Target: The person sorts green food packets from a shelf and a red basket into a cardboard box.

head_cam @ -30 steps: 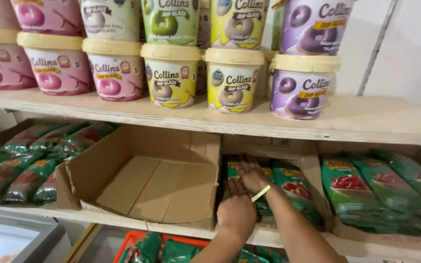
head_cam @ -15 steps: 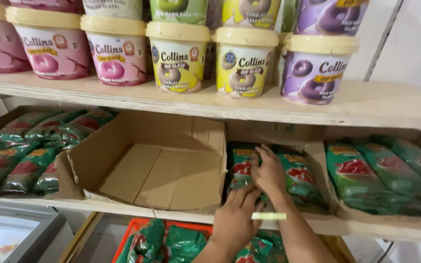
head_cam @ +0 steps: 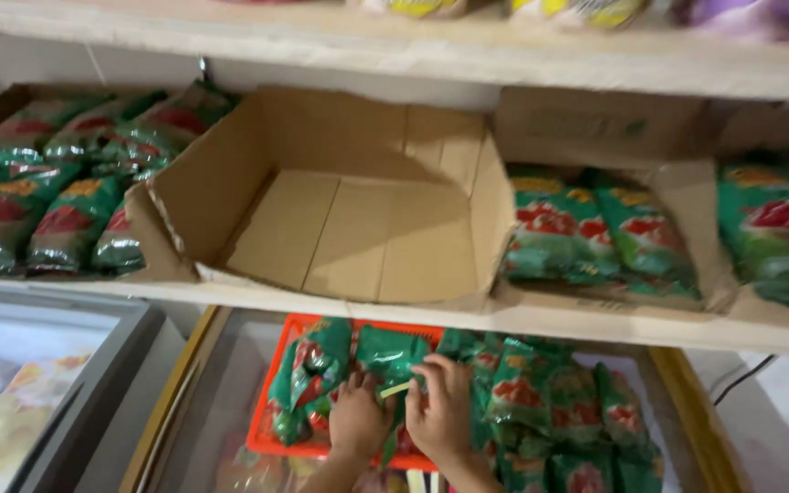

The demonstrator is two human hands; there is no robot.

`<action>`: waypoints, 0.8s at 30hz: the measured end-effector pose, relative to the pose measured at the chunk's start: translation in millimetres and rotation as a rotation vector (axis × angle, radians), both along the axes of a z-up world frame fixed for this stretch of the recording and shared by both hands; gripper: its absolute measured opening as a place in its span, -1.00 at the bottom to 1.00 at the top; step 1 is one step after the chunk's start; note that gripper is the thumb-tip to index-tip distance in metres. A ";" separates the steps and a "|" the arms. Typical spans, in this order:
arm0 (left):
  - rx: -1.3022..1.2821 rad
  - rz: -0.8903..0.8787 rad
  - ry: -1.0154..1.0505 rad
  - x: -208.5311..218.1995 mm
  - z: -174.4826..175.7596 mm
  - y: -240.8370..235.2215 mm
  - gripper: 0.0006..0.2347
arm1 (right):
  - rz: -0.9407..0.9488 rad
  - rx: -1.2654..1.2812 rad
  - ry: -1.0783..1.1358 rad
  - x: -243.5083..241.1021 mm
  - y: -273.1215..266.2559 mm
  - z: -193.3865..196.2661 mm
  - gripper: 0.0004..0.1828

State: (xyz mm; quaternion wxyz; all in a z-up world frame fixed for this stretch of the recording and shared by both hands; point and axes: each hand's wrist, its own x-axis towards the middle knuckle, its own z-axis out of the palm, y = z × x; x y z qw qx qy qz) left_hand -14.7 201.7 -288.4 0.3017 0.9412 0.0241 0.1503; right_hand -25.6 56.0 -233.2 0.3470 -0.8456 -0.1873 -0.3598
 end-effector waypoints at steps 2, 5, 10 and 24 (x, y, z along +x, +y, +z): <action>0.064 0.005 0.141 -7.6 -20.8 16.3 -0.70 | 0.041 0.004 0.240 7.4 10.4 -55.1 -0.70; 0.112 -0.018 0.304 -15.9 -47.9 37.7 -0.67 | 0.163 -0.048 0.595 11.0 21.5 -114.6 -0.47; -0.053 -0.071 0.229 -12.9 -109.9 68.4 -0.68 | 0.213 -0.323 0.765 -6.1 38.4 -128.5 -0.08; -0.091 -0.184 0.106 -24.6 -111.3 69.4 -0.69 | 0.265 -0.272 0.493 -2.7 25.0 -216.0 -0.27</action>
